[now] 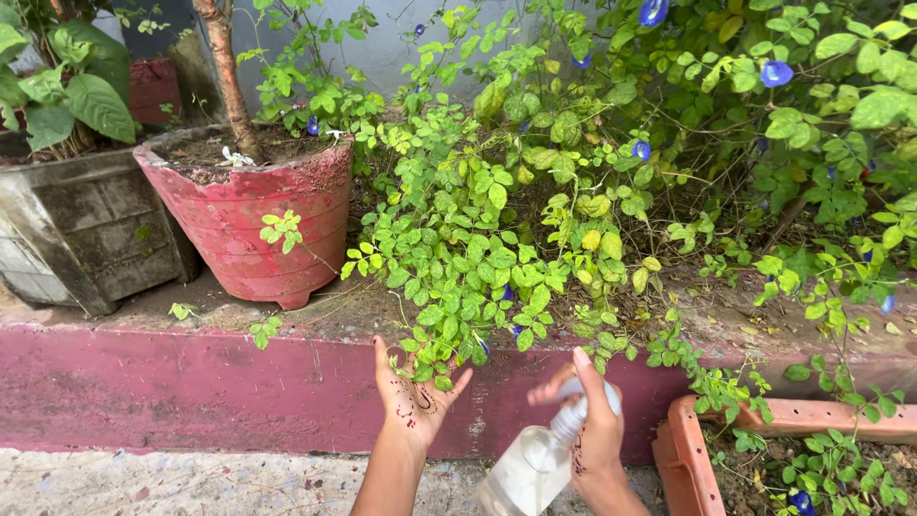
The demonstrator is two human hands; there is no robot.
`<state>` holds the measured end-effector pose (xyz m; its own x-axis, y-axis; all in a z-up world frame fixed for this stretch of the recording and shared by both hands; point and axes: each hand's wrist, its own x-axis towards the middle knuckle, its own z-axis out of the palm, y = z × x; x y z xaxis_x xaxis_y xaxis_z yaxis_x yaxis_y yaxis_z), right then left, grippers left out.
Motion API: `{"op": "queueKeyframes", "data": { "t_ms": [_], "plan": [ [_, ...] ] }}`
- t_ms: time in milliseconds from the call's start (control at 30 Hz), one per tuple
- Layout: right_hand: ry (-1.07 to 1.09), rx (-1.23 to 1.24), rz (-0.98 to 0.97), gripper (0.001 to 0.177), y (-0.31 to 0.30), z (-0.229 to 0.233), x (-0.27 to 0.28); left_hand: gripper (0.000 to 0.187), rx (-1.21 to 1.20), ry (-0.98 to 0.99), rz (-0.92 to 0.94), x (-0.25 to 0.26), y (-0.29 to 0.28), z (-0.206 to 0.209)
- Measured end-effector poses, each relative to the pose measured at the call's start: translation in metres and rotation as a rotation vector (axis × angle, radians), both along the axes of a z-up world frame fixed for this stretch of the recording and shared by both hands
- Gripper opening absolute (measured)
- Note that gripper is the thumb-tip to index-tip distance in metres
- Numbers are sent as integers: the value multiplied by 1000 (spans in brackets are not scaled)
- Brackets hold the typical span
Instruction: The person sprays water on a plant and its blue flowers using a spray bottle while touching the leaves by hand.
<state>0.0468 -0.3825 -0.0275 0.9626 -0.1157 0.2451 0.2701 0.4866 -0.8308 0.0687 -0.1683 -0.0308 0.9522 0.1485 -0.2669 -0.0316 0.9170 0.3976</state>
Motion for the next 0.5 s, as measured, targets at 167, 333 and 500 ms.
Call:
{"op": "queueKeyframes", "data": {
  "t_ms": [167,333,500],
  "plan": [
    [27,114,72,54,-16,-8,9,102,-17,-38,-37,0,3,-3],
    [58,123,32,49,-31,-13,4,99,-29,-17,-55,-7,-1,2],
    [59,159,50,56,-35,-13,-2,101,-37,-16,-45,-9,-6,7]
  ]
}}
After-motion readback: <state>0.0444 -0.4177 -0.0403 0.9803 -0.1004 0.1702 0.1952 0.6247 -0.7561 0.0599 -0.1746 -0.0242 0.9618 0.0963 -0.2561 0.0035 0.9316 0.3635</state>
